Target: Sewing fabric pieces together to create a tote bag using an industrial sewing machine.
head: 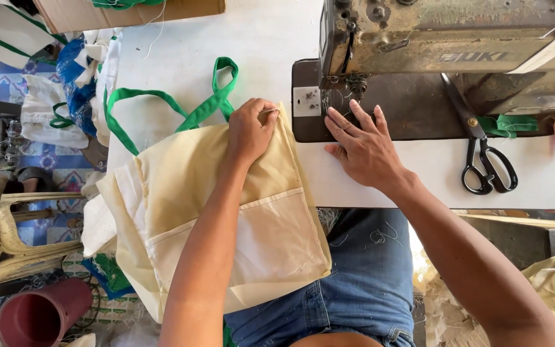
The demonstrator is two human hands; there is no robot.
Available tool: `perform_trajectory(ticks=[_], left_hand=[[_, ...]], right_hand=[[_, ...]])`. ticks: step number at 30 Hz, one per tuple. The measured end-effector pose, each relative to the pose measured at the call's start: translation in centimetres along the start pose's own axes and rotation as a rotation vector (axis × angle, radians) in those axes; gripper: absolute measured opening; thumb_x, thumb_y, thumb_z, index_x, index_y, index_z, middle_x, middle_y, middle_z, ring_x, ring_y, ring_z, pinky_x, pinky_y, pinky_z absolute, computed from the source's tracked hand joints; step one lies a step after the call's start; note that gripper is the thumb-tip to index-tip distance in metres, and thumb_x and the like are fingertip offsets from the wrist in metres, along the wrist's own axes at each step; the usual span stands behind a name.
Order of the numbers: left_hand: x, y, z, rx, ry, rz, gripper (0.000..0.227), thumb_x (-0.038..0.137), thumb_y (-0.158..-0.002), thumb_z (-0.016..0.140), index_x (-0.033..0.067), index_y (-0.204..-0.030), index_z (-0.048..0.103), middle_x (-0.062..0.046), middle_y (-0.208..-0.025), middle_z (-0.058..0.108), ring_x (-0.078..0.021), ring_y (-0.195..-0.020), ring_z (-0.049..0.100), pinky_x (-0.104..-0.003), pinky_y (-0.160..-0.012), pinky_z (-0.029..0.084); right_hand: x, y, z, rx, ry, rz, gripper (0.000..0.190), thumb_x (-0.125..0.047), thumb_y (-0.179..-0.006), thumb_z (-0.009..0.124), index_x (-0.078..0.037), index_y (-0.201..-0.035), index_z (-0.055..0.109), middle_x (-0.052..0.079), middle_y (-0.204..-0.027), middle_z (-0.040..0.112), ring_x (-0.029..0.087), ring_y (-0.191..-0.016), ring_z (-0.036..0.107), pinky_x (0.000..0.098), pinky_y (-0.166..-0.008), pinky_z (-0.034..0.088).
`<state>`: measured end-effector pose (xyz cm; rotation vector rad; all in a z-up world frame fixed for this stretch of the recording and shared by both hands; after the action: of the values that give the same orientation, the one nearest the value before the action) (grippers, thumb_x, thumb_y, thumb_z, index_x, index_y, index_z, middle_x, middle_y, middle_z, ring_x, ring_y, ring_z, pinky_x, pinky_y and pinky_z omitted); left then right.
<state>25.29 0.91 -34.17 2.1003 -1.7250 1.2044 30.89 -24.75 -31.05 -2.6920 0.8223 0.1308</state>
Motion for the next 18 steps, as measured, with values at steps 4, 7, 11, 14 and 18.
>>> perform_trajectory(ticks=[4, 7, 11, 14, 18], left_hand=[[0.4, -0.1, -0.1, -0.006, 0.0, 0.01, 0.004, 0.018, -0.09, 0.074, 0.0173, -0.093, 0.071, -0.003, -0.086, 0.072, -0.0282, -0.091, 0.073, -0.041, -0.085, 0.058], [0.5, 0.1, -0.2, -0.007, -0.001, 0.009, 0.004, 0.018, -0.091, 0.074, 0.0165, -0.094, 0.072, -0.004, -0.086, 0.072, -0.0292, -0.091, 0.073, -0.041, -0.085, 0.058], [0.6, 0.1, -0.1, -0.002, 0.006, 0.008, 0.004, 0.017, -0.091, 0.074, 0.0157, -0.093, 0.071, -0.005, -0.086, 0.072, -0.0299, -0.091, 0.073, -0.042, -0.085, 0.058], [0.5, 0.0, -0.1, 0.008, -0.004, 0.014, 0.006, 0.017, -0.089, 0.076, 0.0161, -0.093, 0.072, -0.004, -0.086, 0.072, -0.0289, -0.091, 0.073, -0.041, -0.085, 0.058], [0.6, 0.0, -0.2, 0.016, -0.009, 0.039, 0.005, 0.016, -0.089, 0.076, 0.0166, -0.093, 0.072, -0.004, -0.086, 0.072, -0.0284, -0.09, 0.073, -0.04, -0.084, 0.057]], right_hand=[[-0.3, 0.7, -0.7, -0.092, -0.023, 0.008, 0.061, -0.059, -0.107, 0.038, -0.022, -0.153, 0.054, -0.001, -0.16, 0.049, 0.037, -0.152, 0.035, 0.068, -0.12, 0.02], [-0.1, 0.8, -0.9, -0.134, -0.032, 0.002, 0.061, -0.06, -0.105, 0.039, -0.025, -0.153, 0.054, -0.005, -0.16, 0.049, 0.034, -0.154, 0.032, 0.0688, -0.122, 0.015], [1.0, 0.3, -0.6, -0.063, -0.119, 0.05, 0.048, -0.058, -0.097, 0.059, -0.023, -0.125, 0.075, -0.006, -0.136, 0.07, 0.027, -0.146, 0.049, 0.0619, -0.124, 0.023], [3.5, -1.2, 1.7, 0.16, -0.226, 0.271, 0.031, -0.049, -0.087, 0.085, -0.022, -0.101, 0.08, -0.006, -0.094, 0.076, 0.022, -0.111, 0.063, 0.0421, -0.091, 0.056], [2.3, -4.4, 2.3, -0.023, -0.166, 0.452, 0.061, -0.059, -0.084, 0.082, -0.01, -0.117, 0.069, 0.01, -0.113, 0.043, 0.039, -0.115, 0.039, 0.0549, -0.104, 0.03]])
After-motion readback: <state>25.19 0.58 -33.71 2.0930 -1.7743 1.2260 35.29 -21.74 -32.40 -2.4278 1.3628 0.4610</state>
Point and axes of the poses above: each hand's wrist, its own y-axis away from the middle knuckle, its own z-axis out of the palm, x = y × z, the point moved 4 cm from there along -y, towards the middle knuckle
